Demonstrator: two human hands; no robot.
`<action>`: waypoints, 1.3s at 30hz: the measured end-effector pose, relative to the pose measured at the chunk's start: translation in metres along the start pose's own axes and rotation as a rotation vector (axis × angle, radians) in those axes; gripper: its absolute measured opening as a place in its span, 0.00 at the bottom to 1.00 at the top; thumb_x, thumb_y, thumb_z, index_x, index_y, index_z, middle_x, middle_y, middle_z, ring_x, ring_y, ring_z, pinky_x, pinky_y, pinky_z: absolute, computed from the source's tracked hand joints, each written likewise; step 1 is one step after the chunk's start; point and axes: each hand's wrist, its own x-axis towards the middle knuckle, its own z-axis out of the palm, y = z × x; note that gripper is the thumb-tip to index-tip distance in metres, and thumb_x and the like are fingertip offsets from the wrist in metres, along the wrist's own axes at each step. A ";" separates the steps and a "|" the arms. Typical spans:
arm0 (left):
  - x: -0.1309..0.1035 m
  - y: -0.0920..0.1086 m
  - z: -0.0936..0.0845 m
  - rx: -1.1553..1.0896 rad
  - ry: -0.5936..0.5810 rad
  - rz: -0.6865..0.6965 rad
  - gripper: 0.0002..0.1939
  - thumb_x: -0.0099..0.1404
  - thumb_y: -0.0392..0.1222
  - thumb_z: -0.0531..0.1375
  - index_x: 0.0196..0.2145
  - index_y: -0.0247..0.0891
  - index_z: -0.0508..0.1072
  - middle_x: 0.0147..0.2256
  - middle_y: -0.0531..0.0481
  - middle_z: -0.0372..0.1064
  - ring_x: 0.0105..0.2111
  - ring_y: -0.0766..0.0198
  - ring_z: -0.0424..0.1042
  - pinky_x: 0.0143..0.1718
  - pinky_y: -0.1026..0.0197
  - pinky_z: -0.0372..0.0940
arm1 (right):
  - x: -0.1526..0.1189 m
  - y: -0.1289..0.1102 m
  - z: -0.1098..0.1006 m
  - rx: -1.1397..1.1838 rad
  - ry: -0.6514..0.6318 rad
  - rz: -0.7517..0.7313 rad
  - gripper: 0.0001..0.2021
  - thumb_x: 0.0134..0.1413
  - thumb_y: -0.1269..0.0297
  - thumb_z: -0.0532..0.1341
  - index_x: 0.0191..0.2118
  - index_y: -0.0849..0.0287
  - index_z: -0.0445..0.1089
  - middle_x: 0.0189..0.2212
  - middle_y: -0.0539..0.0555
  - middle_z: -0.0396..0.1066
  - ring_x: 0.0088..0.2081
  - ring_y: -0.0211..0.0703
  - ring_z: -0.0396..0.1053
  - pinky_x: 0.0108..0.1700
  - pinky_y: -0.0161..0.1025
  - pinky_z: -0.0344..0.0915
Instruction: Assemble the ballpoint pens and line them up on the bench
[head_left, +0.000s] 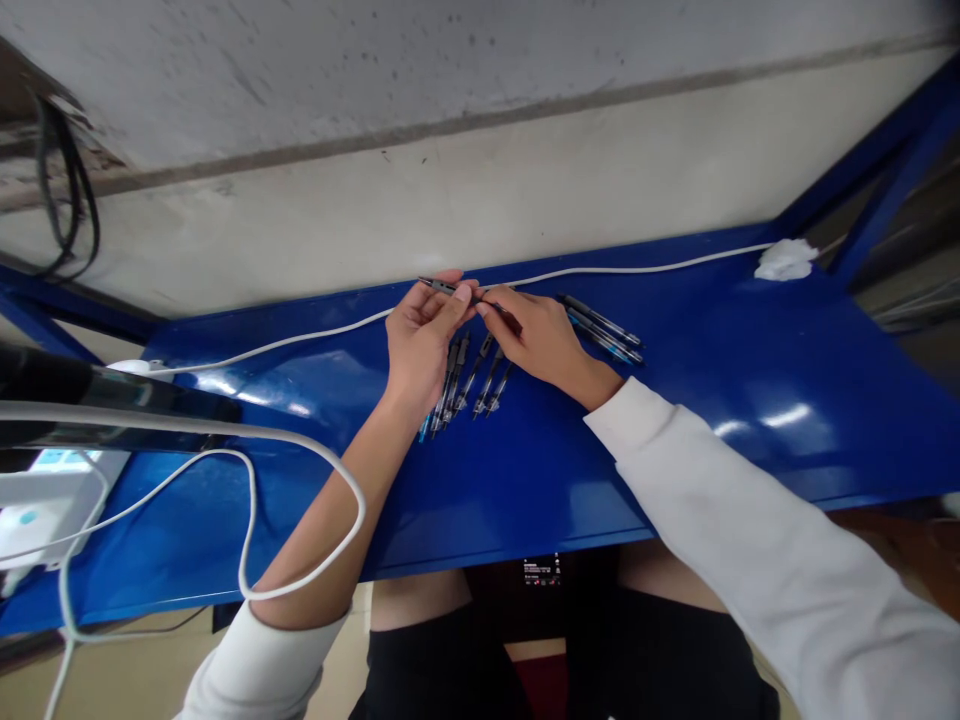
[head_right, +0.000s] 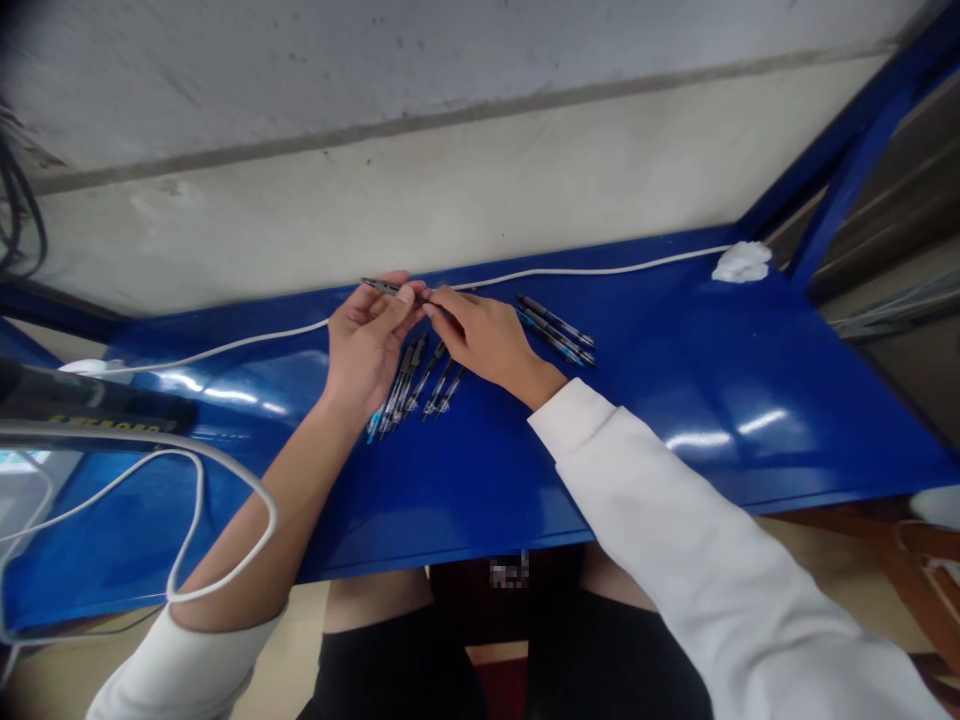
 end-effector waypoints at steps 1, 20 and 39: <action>0.000 0.000 0.000 -0.002 -0.005 -0.003 0.20 0.62 0.47 0.83 0.49 0.42 0.85 0.47 0.45 0.86 0.52 0.55 0.86 0.58 0.54 0.79 | 0.000 0.001 0.000 0.000 -0.003 -0.001 0.17 0.86 0.53 0.52 0.55 0.55 0.74 0.40 0.55 0.82 0.35 0.45 0.74 0.37 0.41 0.57; 0.015 0.014 -0.019 -0.133 0.275 0.052 0.12 0.69 0.33 0.76 0.47 0.40 0.81 0.46 0.48 0.80 0.57 0.58 0.82 0.73 0.51 0.70 | 0.000 -0.001 0.000 -0.029 0.040 0.025 0.20 0.87 0.47 0.48 0.52 0.54 0.70 0.42 0.56 0.81 0.37 0.47 0.76 0.38 0.42 0.61; 0.019 -0.011 -0.030 -0.124 0.073 0.000 0.21 0.62 0.45 0.83 0.49 0.44 0.84 0.49 0.47 0.84 0.63 0.52 0.81 0.69 0.54 0.74 | 0.000 -0.004 -0.001 0.037 0.039 0.010 0.21 0.87 0.45 0.48 0.53 0.53 0.71 0.44 0.57 0.80 0.41 0.49 0.77 0.42 0.43 0.65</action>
